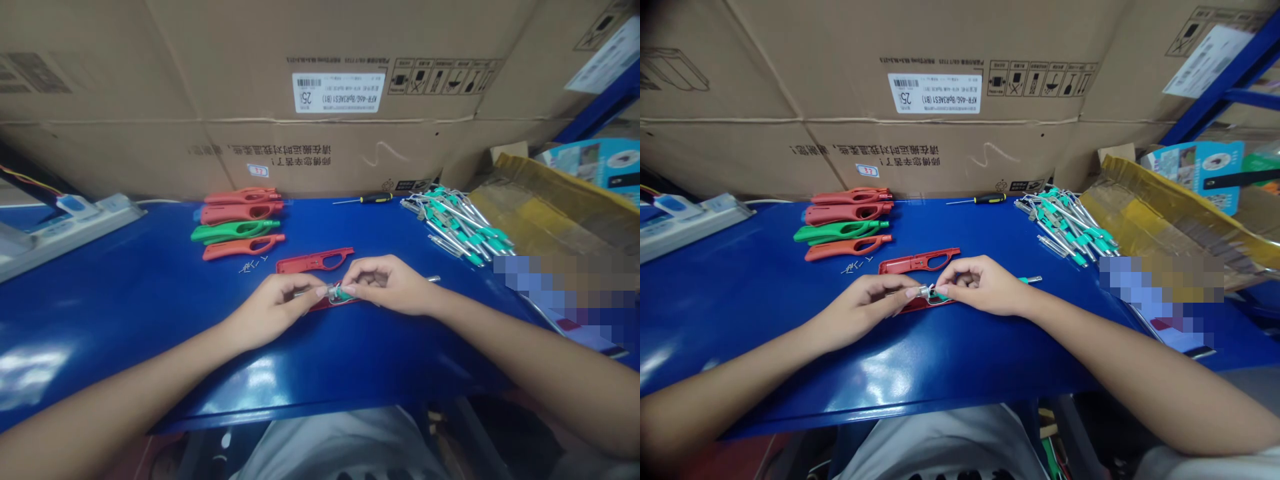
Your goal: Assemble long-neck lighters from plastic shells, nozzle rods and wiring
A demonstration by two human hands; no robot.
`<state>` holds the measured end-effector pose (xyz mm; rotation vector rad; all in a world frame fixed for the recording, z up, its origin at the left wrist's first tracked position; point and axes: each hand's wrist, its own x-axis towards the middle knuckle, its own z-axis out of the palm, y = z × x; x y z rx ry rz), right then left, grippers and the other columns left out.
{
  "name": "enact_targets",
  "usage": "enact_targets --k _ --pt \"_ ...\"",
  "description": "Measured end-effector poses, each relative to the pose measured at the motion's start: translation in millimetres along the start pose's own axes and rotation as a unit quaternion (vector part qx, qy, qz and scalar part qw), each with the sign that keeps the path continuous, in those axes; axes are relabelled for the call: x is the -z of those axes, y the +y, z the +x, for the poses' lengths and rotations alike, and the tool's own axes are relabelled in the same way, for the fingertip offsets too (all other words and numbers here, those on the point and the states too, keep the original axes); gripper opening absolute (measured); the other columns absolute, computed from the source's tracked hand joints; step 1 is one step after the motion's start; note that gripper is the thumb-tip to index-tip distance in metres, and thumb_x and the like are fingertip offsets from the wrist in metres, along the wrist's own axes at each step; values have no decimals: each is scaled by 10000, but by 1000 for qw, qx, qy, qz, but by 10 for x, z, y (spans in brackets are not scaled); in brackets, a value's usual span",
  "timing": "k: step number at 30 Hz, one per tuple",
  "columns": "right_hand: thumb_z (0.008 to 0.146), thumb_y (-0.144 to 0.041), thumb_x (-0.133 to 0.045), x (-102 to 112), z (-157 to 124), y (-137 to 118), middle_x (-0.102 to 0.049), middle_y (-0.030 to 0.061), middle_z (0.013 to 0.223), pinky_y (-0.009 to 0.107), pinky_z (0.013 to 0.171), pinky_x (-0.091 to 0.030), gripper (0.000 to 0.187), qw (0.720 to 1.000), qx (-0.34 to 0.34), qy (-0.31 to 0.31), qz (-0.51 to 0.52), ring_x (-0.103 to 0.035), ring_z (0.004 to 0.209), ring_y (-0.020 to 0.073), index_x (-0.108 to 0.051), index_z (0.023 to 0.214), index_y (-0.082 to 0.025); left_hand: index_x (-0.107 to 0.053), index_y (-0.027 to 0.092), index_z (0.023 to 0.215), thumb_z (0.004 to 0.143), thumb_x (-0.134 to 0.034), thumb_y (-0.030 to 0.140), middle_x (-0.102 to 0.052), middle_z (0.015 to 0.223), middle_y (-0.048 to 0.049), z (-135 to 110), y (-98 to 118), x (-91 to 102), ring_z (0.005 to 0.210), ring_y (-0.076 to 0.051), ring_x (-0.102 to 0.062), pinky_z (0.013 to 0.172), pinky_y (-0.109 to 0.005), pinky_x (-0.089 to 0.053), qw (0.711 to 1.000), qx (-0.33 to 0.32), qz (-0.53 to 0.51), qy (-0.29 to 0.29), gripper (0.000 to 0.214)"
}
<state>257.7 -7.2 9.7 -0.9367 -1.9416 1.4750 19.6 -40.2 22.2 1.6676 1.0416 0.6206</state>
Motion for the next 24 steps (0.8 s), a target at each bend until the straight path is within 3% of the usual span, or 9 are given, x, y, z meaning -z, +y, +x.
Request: enact_targets --k 4,16,24 --pt "864 -377 -703 0 4 9 -675 32 805 242 612 -447 234 1000 1 0 -6 -565 668 105 -701 890 -144 -741 152 966 949 -573 439 -731 895 -44 10 -14 -7 754 -153 -590 704 -255 -456 1000 -5 -3 -5 333" --pt "841 -400 -725 -24 10 -7 -671 23 758 219 539 -421 262 1000 -6 15 3 -537 596 87 -715 869 -139 -755 159 967 956 -569 431 -759 922 -54 25 -54 -54 781 -176 -624 714 -265 -473 1000 -14 19 8 330" --pt "837 -373 -732 -33 10 -15 -678 19 744 210 523 -411 239 1000 -12 17 11 -535 576 77 -727 852 -134 -756 156 1013 966 -556 438 -739 891 -48 33 -72 -70 715 -150 -566 638 -246 -413 1000 7 11 -4 349"
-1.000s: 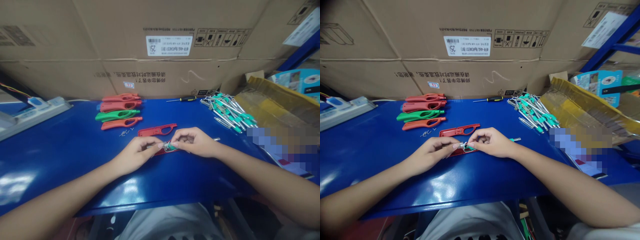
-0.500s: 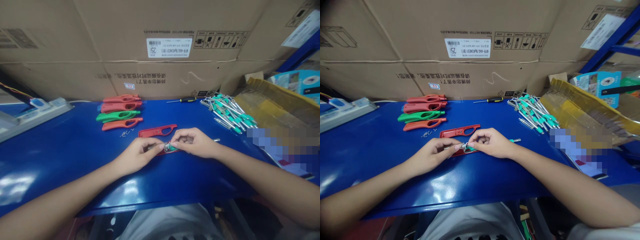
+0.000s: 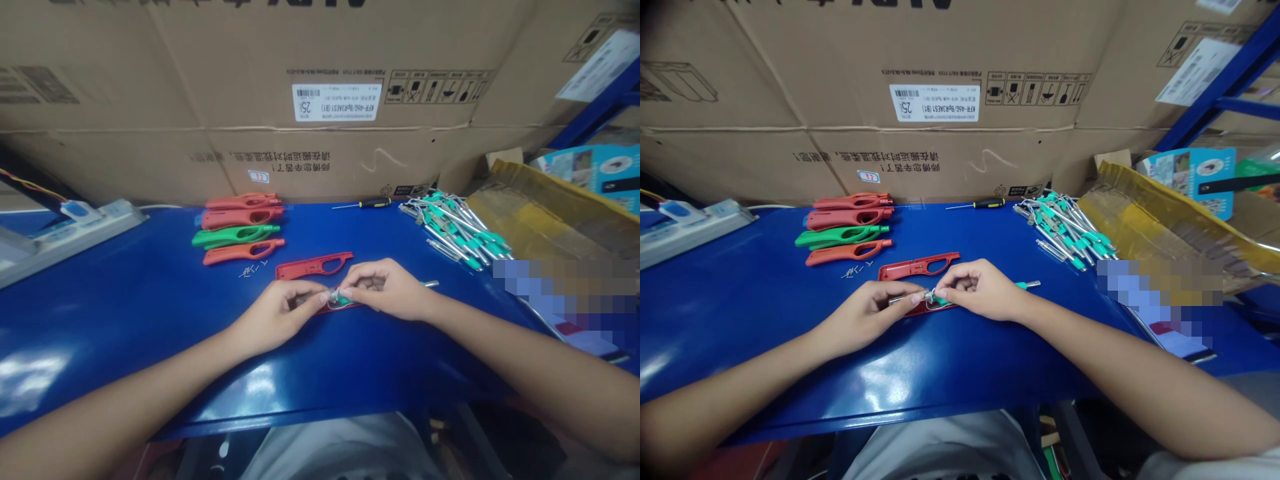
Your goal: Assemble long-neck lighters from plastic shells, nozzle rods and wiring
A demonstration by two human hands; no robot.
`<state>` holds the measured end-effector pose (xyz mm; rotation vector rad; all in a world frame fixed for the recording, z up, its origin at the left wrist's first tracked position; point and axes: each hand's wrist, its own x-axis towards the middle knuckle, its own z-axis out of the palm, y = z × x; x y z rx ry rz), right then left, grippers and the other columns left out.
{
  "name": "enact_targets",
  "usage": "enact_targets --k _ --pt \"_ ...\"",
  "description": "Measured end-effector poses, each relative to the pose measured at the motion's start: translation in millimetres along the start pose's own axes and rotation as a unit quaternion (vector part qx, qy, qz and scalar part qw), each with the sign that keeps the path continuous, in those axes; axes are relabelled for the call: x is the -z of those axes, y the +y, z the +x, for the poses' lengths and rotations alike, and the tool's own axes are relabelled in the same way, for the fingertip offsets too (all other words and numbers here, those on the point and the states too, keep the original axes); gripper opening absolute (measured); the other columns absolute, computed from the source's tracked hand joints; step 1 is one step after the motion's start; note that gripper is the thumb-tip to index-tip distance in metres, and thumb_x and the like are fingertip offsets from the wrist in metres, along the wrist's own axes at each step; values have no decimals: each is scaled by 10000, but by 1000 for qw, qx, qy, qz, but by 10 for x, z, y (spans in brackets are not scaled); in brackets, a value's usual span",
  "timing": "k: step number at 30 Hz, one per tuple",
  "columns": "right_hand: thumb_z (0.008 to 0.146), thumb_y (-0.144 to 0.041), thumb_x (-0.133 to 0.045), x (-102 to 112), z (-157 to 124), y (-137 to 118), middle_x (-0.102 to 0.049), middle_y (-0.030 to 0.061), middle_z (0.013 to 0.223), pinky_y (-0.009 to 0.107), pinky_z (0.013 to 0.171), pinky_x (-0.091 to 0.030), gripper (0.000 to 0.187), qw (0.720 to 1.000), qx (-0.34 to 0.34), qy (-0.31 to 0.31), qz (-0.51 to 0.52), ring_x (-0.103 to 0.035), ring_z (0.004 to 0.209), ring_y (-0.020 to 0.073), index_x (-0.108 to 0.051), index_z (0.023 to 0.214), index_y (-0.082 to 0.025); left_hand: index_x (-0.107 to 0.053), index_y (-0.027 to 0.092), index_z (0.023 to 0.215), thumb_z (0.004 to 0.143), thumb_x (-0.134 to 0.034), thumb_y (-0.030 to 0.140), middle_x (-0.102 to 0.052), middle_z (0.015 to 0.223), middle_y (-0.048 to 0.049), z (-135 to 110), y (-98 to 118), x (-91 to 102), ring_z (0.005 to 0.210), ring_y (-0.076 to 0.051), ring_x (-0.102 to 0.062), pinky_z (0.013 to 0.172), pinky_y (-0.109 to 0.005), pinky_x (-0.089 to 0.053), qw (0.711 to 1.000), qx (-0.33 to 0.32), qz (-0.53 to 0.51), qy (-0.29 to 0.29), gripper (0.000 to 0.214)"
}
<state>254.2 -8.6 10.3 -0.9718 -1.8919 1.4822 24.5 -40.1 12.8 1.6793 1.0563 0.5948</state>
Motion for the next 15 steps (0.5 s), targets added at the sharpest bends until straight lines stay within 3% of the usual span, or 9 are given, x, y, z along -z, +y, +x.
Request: enact_targets --k 8,15 --pt "835 -398 -734 1 0 -5 -656 11 696 208 461 -387 271 1000 -20 -2 -4 -502 499 67 -732 867 -129 -762 161 1024 967 -570 417 -737 882 -37 12 4 3 701 -138 -552 629 -239 -404 1000 -5 -3 -2 325" --pt "830 -397 -742 53 13 24 -599 -31 637 195 459 -384 263 999 -20 -12 42 -487 483 57 -694 862 -140 -760 173 1079 957 -605 391 -768 1001 -41 9 11 48 849 -156 -639 775 -240 -475 998 -13 -51 -17 294"
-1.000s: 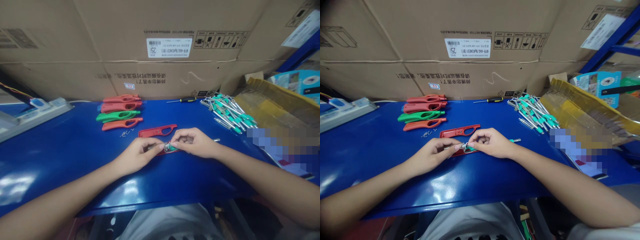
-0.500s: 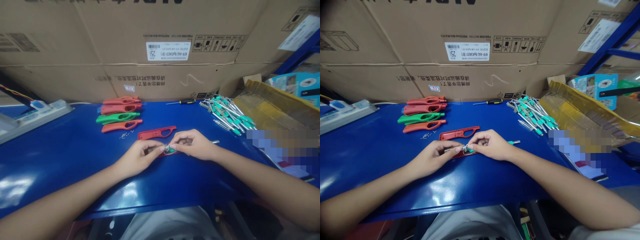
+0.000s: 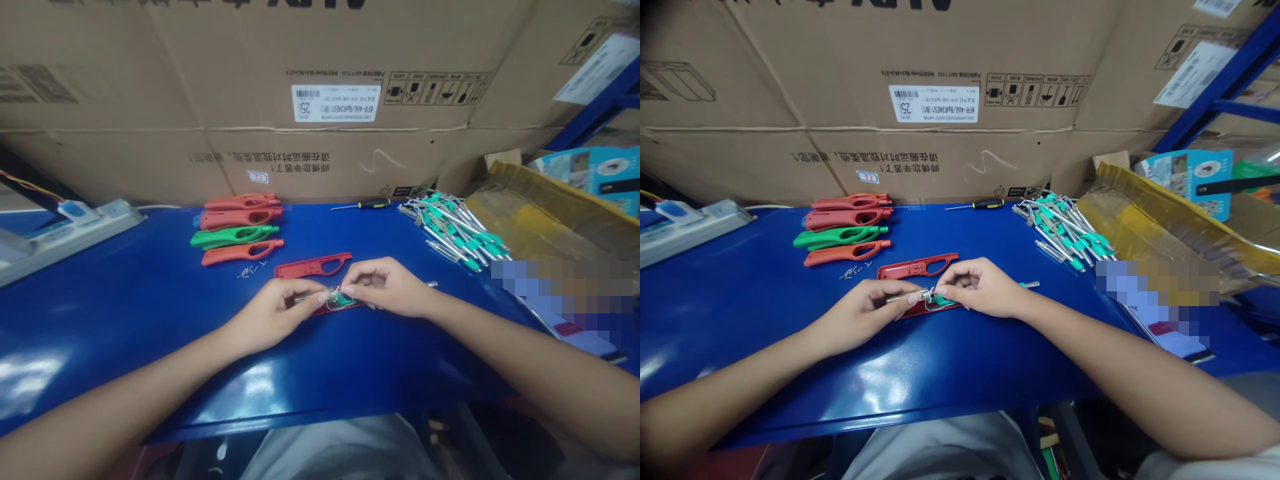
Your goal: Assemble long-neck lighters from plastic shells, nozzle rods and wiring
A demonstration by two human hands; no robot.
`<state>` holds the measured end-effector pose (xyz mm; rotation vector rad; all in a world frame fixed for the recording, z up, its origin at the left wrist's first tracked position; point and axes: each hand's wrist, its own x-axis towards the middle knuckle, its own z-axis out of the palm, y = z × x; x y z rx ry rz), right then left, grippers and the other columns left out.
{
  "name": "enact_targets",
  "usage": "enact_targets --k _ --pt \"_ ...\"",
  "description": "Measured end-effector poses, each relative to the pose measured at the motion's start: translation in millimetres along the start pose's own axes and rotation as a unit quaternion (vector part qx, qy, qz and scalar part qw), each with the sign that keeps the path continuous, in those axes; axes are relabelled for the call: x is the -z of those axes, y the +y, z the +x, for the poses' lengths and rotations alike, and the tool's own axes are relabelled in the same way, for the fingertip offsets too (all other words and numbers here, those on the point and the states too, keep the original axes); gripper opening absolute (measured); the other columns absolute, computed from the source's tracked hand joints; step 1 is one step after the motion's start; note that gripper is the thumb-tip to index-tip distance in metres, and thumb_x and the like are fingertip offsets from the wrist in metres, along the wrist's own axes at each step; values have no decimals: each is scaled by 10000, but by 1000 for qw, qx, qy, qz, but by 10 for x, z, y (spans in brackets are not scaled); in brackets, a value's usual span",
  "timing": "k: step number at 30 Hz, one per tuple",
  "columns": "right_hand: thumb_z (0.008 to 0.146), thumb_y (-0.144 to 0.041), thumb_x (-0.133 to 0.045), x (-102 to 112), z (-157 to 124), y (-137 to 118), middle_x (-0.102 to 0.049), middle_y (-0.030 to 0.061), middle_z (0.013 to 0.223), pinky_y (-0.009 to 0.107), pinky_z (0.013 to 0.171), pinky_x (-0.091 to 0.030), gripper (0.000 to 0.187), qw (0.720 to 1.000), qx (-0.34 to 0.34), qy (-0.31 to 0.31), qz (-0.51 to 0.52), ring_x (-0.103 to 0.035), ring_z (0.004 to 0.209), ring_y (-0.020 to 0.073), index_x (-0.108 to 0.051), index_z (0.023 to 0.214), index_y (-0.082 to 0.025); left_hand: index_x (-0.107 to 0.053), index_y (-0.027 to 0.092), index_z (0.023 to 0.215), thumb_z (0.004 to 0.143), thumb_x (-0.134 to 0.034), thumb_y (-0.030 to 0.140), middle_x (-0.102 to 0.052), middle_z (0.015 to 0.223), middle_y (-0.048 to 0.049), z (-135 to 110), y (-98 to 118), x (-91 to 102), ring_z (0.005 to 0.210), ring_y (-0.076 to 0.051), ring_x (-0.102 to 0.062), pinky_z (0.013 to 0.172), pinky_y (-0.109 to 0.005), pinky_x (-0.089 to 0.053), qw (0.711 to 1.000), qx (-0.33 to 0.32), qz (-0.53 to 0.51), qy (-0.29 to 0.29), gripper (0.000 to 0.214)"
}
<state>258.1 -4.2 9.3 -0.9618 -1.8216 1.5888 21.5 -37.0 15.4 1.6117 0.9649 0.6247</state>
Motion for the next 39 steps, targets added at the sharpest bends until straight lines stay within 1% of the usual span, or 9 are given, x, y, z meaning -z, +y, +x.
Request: enact_targets --k 3,6,8,13,17,24,28,33,39 --pt "825 -388 -747 -6 2 6 -604 -31 649 202 489 -399 246 1000 6 2 0 -490 511 61 -691 848 -150 -760 163 1082 954 -608 396 -769 999 -48 0 -8 -10 848 -157 -638 776 -242 -477 1000 5 -3 2 307" --pt "810 -391 -756 -32 1 12 -654 2 742 226 598 -458 251 1000 8 18 -1 -564 621 87 -688 829 -151 -765 147 1049 959 -599 379 -759 906 -35 1 -9 -38 738 -127 -591 690 -220 -448 1000 3 7 17 299" --pt "802 -405 -758 -49 -2 13 -667 17 770 244 645 -473 267 1000 4 29 -1 -591 670 105 -684 825 -149 -766 141 1033 965 -589 365 -745 861 -24 -2 -3 -56 687 -111 -553 654 -212 -426 1000 0 12 24 294" --pt "806 -398 -748 -67 -12 -1 -631 -4 699 226 562 -415 265 999 2 36 -11 -528 585 82 -678 819 -143 -764 137 1057 969 -581 353 -721 832 -12 -12 11 -67 644 -94 -501 632 -205 -408 1000 -8 15 26 297" --pt "829 -370 -723 -73 -15 5 -617 -13 684 215 511 -370 237 999 6 34 -21 -477 532 62 -676 831 -137 -762 134 1047 971 -575 354 -702 801 -7 -7 2 -63 632 -92 -477 611 -202 -390 1000 -10 17 17 299" --pt "843 -376 -702 -87 -13 32 -660 24 735 224 537 -400 240 998 13 35 -55 -532 579 84 -694 842 -136 -761 132 1028 971 -571 364 -708 832 -17 -8 11 -73 647 -99 -484 603 -205 -383 1000 -5 28 10 305" --pt "844 -366 -707 -75 -7 14 -636 -1 688 209 477 -371 230 999 10 29 -42 -488 506 61 -692 850 -136 -761 135 1038 970 -571 361 -708 818 -15 4 21 -62 648 -101 -498 603 -204 -389 1000 -10 27 11 303" --pt "845 -386 -711 -40 -5 -1 -614 -14 656 202 457 -382 252 1000 0 23 -12 -491 479 59 -691 868 -136 -759 147 1079 960 -589 359 -711 805 -13 7 18 -34 658 -105 -525 609 -203 -402 1000 -14 23 15 297" --pt "855 -373 -704 -35 -4 20 -677 24 754 206 472 -400 247 999 25 23 -20 -508 509 61 -732 924 -138 -770 151 1025 953 -599 376 -725 822 -20 -2 -6 -25 680 -112 -552 632 -206 -425 1000 -8 22 19 291"
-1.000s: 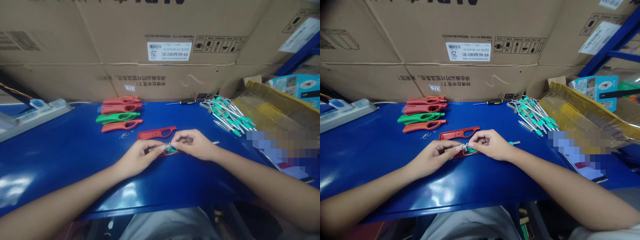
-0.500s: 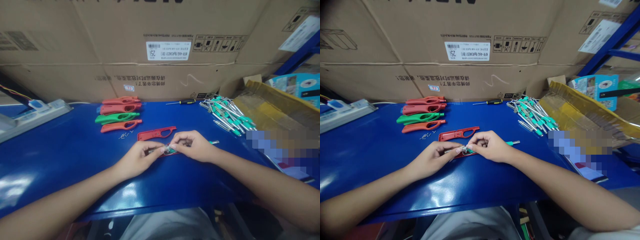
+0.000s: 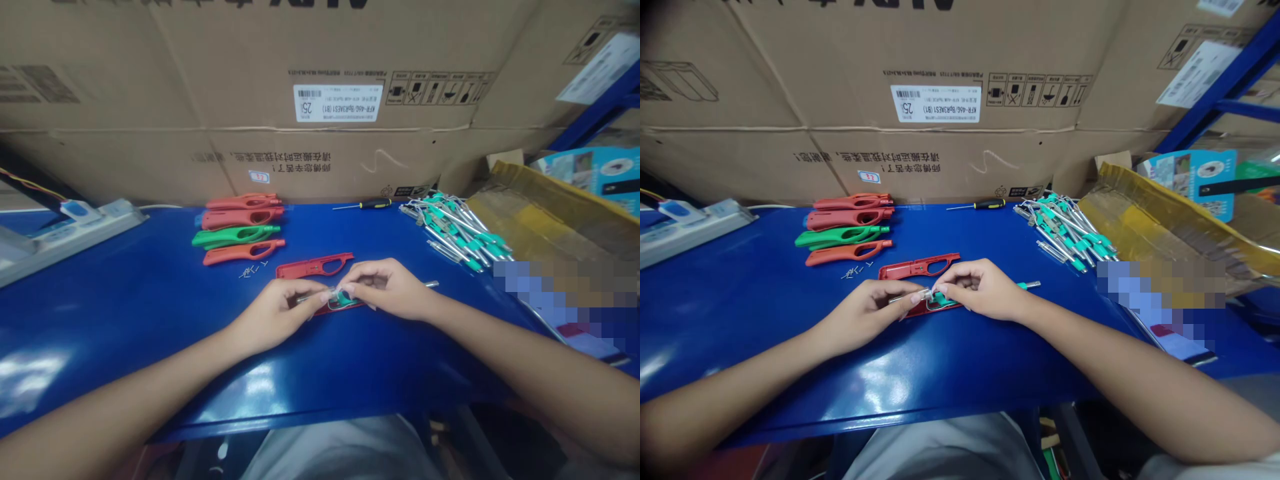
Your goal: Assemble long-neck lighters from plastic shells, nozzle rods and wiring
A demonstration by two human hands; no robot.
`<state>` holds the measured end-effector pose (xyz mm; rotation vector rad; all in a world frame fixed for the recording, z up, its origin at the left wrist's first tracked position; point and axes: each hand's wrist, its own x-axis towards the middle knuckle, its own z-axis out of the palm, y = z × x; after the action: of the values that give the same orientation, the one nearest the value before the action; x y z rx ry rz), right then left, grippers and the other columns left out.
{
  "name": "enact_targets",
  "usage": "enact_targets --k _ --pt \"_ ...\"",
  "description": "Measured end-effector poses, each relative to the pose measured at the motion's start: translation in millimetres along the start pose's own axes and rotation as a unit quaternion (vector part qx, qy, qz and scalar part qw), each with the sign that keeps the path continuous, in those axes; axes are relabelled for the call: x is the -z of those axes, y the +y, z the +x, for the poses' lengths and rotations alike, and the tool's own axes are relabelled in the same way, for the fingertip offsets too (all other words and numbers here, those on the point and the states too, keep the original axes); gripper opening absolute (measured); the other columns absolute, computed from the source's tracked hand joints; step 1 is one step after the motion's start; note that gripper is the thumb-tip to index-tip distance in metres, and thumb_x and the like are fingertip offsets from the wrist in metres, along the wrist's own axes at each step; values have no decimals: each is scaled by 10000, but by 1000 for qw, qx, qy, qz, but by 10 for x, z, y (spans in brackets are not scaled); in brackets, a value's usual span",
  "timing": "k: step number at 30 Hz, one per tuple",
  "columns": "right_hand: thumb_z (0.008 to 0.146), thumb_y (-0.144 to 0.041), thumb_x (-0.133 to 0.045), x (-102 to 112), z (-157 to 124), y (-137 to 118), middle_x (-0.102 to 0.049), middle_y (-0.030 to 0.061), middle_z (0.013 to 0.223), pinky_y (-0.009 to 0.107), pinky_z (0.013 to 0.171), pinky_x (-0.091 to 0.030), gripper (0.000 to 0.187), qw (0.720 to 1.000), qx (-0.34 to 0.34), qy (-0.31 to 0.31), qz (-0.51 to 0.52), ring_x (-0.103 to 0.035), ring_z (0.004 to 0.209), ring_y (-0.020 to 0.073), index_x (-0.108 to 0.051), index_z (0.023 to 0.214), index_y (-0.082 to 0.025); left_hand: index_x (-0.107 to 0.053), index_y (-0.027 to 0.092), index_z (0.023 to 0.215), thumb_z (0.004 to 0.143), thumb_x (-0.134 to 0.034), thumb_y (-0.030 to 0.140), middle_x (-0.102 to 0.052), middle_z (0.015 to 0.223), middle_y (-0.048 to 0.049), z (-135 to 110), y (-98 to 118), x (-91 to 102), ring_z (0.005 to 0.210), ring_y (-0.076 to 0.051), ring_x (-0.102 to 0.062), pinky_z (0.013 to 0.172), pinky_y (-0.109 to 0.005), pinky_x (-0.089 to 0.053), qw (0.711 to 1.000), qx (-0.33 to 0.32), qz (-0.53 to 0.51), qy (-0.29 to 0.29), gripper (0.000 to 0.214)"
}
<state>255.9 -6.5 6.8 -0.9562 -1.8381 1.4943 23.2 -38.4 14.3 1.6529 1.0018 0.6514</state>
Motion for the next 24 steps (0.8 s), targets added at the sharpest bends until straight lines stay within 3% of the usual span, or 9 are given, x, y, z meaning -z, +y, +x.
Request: enact_targets --k 7,14,20,24 --pt "825 -385 -738 -10 5 -29 -626 -13 664 206 484 -397 246 1000 -10 6 5 -502 513 66 -702 866 -145 -769 139 1046 944 -601 396 -720 821 -30 10 -4 3 675 -119 -545 632 -216 -433 1000 3 6 15 323" --pt "819 -422 -733 -60 5 3 -651 13 719 247 586 -437 278 999 -23 32 2 -553 611 103 -691 851 -149 -770 130 1007 937 -594 388 -643 695 -1 18 35 -30 602 -107 -473 563 -210 -389 999 -7 14 29 320" --pt "831 -409 -717 -76 -10 -4 -644 13 701 234 538 -380 274 999 -16 31 -22 -501 563 85 -697 839 -136 -763 121 988 958 -572 388 -618 693 6 12 37 -22 605 -99 -444 561 -203 -357 1000 -1 17 3 329" --pt "835 -408 -713 -71 -11 -1 -667 26 731 238 551 -407 272 999 -13 27 -31 -529 580 93 -706 855 -137 -764 132 1022 969 -561 392 -632 726 2 9 28 -8 632 -104 -456 580 -207 -358 1000 -4 14 -14 333"
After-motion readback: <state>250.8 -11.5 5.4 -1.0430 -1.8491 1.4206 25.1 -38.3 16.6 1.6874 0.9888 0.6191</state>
